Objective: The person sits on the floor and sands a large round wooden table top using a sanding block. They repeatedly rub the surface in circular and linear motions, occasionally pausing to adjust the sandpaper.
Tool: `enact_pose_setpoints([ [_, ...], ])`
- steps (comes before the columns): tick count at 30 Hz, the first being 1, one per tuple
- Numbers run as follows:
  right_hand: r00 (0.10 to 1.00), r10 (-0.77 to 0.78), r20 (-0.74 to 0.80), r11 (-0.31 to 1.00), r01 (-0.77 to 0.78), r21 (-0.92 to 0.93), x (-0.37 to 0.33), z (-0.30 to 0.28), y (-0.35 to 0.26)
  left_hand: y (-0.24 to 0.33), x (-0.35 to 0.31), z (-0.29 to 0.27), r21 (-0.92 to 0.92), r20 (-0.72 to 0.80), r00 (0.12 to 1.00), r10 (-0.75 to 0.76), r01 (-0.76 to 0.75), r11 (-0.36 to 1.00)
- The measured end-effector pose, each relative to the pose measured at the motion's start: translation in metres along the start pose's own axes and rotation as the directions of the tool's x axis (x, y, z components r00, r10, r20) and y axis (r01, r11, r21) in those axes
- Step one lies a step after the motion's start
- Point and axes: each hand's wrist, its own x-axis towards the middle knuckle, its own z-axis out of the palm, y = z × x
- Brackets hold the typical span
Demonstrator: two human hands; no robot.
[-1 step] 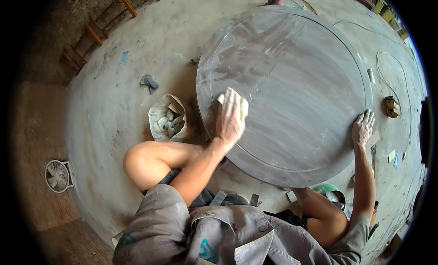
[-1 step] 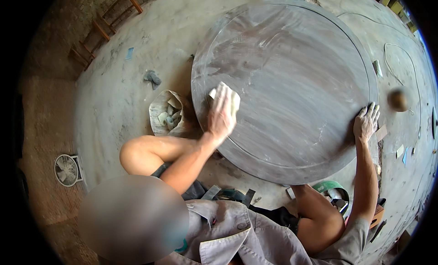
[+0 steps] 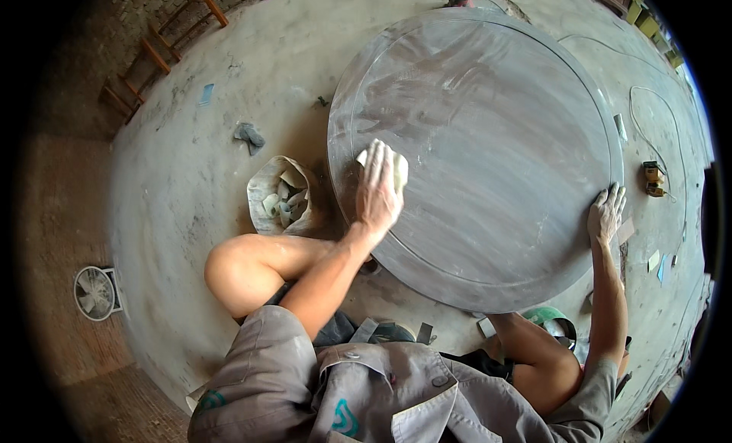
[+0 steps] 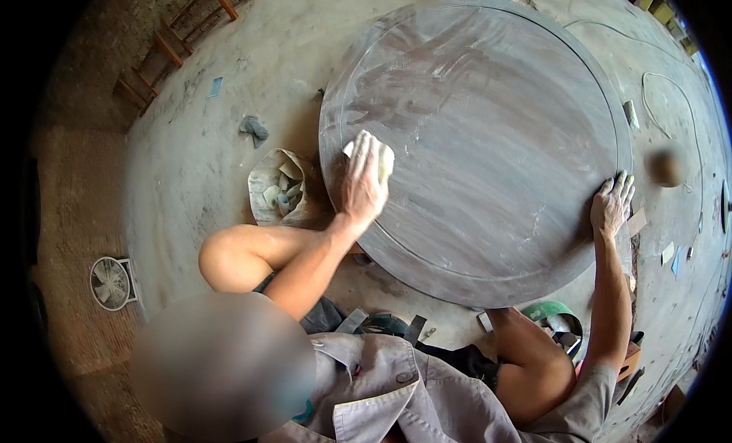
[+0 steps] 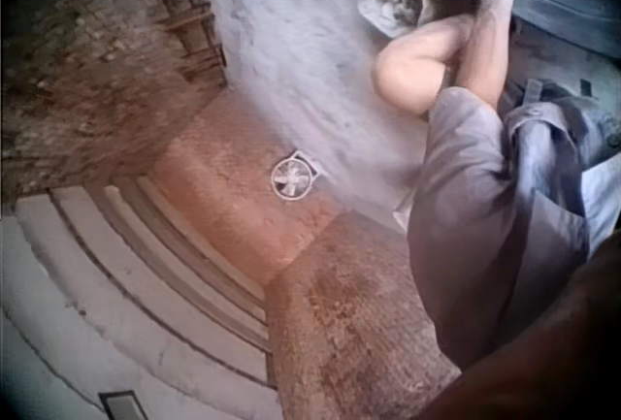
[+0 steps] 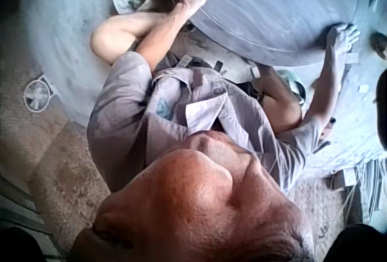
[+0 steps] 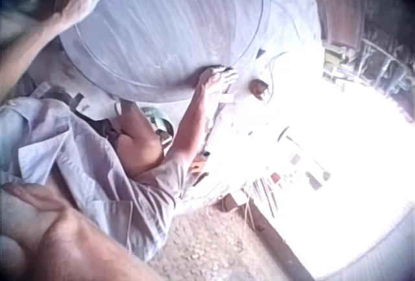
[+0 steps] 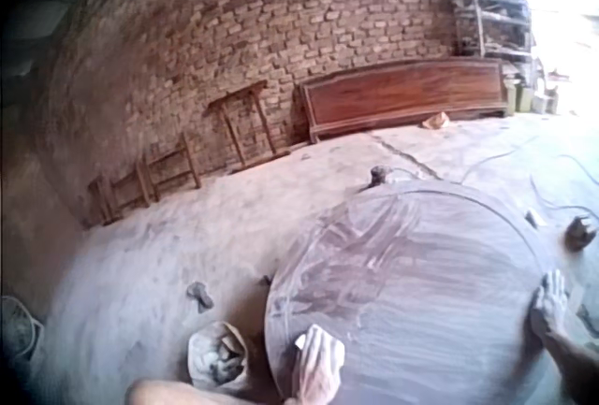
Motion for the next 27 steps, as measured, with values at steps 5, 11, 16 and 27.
enact_pose_setpoints([
  [5, 1.0, 0.01, 0.014, 1.0, -0.01, 0.009, 0.004, -0.005, 0.0, -0.023, 0.018, 0.002, 0.051, 0.039, 0.998, -0.054, 0.052, 0.997],
  [11, 1.0, 0.019, 0.015, 1.0, -0.019, 0.02, 0.004, -0.003, -0.001, -0.03, 0.023, 0.006, 0.027, -0.065, 0.998, -0.014, 0.016, 1.0],
  [16, 1.0, 0.017, 0.007, 1.0, -0.017, -0.006, 0.006, -0.004, 0.004, 0.03, -0.011, 0.027, -0.057, -0.004, 0.991, 0.13, -0.13, 0.99],
  [27, 1.0, 0.007, 0.012, 1.0, -0.007, 0.03, 0.005, -0.005, -0.005, -0.008, 0.012, 0.042, 0.079, -0.028, 0.999, -0.022, 0.024, 0.997],
])
